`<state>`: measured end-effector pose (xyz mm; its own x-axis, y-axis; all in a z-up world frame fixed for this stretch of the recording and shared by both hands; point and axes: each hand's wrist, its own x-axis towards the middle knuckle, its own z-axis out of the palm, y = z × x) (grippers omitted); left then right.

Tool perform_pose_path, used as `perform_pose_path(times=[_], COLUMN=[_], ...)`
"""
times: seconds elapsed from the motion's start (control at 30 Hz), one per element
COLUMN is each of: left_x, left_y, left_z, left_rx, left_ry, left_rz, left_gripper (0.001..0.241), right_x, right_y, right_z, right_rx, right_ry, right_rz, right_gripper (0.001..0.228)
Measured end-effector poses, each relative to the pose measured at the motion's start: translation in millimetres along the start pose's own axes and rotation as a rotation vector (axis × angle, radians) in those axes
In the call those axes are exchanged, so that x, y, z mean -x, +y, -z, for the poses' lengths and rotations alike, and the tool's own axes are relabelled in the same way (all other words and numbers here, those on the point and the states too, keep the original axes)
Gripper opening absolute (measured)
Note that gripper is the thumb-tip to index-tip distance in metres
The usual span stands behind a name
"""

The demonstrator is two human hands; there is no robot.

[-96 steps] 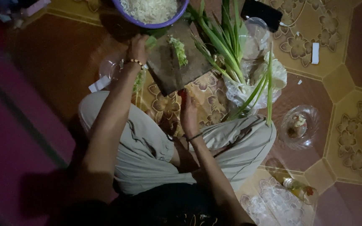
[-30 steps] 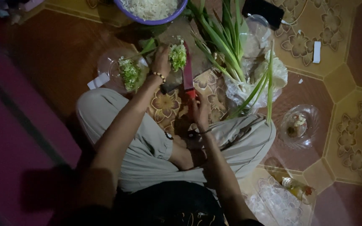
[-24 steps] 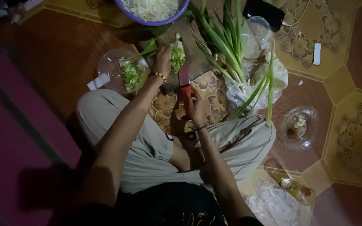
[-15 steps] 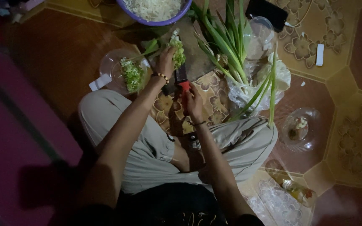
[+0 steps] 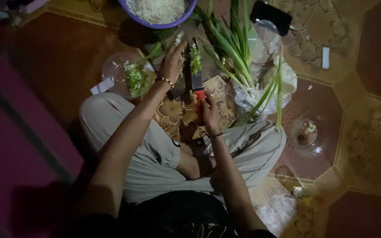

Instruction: Chopping green onions on a wooden cutting board and transferring them into a plastic bowl while sitting on the floor.

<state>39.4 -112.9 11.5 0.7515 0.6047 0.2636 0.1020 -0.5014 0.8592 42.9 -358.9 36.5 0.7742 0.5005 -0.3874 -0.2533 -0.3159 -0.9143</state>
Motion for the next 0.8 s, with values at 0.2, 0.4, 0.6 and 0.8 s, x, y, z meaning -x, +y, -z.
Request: perform_pose_path(times=[0.2,0.4,0.6,0.8], left_x=[3.7,-4.7,-21.6,2.9], left_y=[5.2,26.6,55.0,10.8], left_z=[4.3,20.4,96.1,205.3], left_rx=[-0.264,-0.424,-0.284,-0.01], left_ry=[-0.08,-0.028,0.094,0.425], left_rz=[-0.033,-0.106,-0.226,-0.277], left_gripper=[0.07,0.091,0.112,0.047], right_x=[10.1,13.3,31.8,60.3], right_y=[-4.7,2.1,-23.1,-62.9], right_z=[11.1,15.5,19.0,-2.6], right_rx=[-0.106,-0.229,-0.153,0.028], right_ry=[-0.064,-0.107,-0.145,-0.171], right_rz=[0.115,0.101,0.069,0.091], right_gripper=[0.046,0.049,0.046,0.048])
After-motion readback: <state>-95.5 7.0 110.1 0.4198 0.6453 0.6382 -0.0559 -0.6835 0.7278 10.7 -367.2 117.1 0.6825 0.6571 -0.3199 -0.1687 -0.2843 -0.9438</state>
